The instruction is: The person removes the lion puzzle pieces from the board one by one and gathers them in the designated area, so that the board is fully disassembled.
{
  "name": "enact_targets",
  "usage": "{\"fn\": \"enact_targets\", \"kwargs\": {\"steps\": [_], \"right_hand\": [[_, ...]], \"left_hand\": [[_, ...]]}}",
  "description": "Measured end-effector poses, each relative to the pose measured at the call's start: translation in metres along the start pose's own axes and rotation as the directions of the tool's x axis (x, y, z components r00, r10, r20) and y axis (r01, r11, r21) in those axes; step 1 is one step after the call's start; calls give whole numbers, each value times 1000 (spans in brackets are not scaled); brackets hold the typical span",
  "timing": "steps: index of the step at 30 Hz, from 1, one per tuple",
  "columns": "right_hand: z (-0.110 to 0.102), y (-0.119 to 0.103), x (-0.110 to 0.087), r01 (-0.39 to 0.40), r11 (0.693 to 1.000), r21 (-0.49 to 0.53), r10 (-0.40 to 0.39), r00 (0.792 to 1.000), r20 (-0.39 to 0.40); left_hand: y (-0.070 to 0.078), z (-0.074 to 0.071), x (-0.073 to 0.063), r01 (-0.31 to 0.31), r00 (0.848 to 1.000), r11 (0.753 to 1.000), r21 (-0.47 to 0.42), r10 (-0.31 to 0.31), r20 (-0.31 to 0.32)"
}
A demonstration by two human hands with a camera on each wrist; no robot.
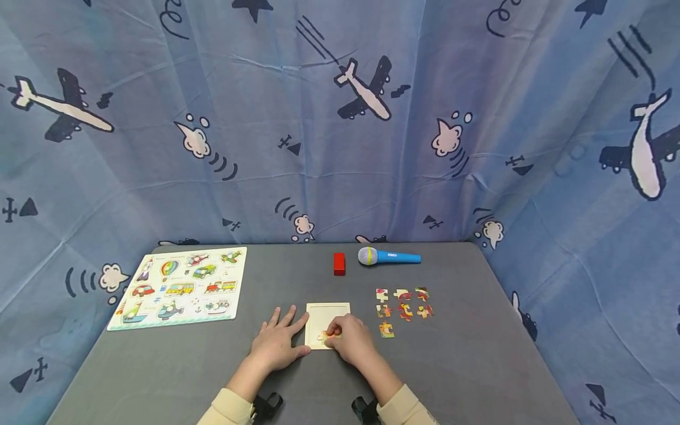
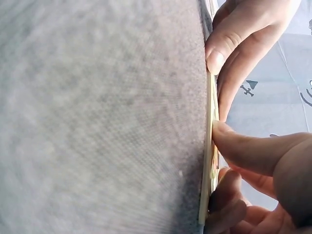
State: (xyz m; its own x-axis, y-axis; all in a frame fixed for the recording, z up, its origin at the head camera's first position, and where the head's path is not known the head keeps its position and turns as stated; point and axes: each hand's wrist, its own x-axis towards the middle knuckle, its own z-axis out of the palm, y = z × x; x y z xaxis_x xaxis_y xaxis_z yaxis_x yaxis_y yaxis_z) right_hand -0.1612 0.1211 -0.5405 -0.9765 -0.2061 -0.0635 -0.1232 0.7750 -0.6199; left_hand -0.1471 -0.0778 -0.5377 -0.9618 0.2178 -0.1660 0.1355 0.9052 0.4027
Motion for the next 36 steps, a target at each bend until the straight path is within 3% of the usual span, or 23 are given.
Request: {"fn": "enact_targets", "kwargs": {"steps": [12, 23, 31, 36], "right_hand": [[1, 3, -1, 34, 999, 4, -34, 999, -32], [-1, 5, 1, 64, 976, 208, -49, 996, -78], [-34, 11, -1, 6, 954, 301, 0, 1000, -22], [-64, 27, -11, -27, 940, 341, 53, 996, -66]], "left_hand": [[2, -2, 0, 7, 1000, 1000, 3, -7, 7], [2, 1, -1, -5, 999, 1000, 24, 6, -33], [0, 2, -1, 5, 1000, 1000, 13, -5, -15], [-1, 1, 0, -2, 1000, 1000, 2, 2, -12]]}}
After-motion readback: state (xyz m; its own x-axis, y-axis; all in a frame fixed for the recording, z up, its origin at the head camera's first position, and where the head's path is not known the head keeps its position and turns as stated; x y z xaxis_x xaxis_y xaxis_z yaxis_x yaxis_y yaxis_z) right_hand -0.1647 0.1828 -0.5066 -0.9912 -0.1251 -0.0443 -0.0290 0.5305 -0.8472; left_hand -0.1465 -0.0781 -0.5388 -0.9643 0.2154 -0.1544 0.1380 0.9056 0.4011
